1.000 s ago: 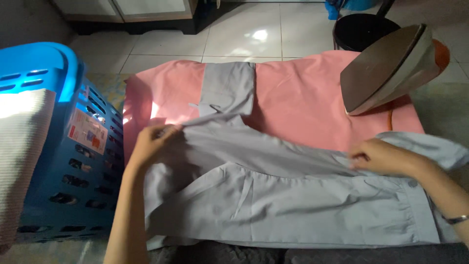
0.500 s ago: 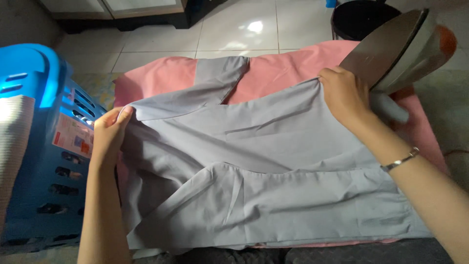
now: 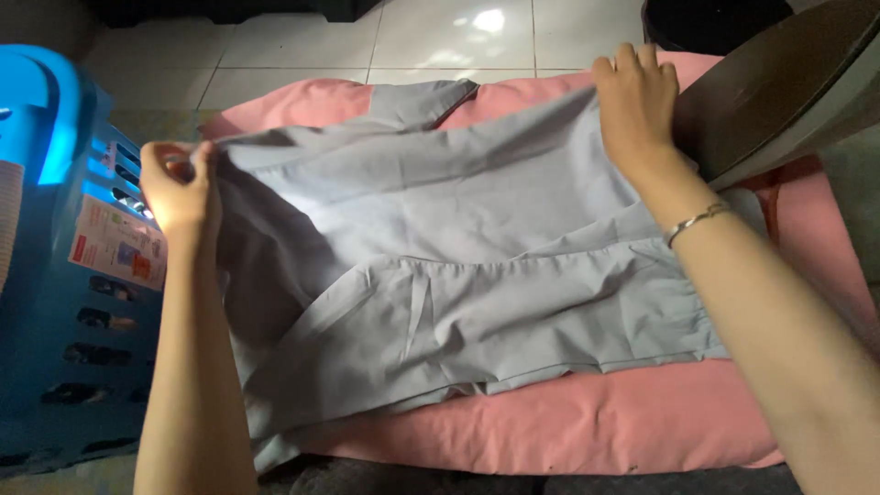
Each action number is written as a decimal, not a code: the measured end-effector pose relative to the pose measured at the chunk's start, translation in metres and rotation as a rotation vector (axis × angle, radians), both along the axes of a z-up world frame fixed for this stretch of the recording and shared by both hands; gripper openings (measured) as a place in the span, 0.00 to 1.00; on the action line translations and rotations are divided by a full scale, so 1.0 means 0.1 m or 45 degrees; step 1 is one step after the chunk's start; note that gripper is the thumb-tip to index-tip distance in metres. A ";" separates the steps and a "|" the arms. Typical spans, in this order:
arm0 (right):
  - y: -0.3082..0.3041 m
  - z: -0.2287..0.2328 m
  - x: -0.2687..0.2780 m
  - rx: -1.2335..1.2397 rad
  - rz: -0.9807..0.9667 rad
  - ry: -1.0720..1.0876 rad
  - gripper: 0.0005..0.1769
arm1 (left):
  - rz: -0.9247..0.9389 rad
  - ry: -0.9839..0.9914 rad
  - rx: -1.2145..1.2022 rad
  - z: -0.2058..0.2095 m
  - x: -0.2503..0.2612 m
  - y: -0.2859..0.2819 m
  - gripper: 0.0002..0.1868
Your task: Ironing a light-colored shirt on a mat placed on the floor.
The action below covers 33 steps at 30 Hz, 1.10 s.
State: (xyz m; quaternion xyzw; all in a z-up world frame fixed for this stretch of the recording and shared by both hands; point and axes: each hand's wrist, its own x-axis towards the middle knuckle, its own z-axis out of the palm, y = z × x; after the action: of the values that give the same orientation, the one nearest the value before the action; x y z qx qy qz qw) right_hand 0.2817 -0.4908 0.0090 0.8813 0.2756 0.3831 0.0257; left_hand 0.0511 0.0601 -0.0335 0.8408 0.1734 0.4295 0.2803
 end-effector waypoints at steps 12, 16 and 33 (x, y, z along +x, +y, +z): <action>-1.09 0.08 -1.89 0.481 0.182 0.511 0.08 | -0.031 0.241 0.363 0.43 -1.63 -2.07 0.33; -1.49 -0.28 -2.46 0.641 -0.049 0.514 0.13 | -0.385 0.536 0.527 0.52 -1.93 -2.70 0.47; -1.59 -0.66 -2.88 2.048 -0.090 1.199 0.23 | -0.369 0.776 0.754 0.24 -2.37 -2.36 0.45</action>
State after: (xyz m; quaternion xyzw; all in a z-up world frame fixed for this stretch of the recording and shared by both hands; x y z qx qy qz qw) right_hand -0.0059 -0.6499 -0.0571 0.7064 -0.1175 0.0611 -0.6953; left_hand -0.1858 -0.1755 -0.0099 0.9885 -0.0019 0.1498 0.0208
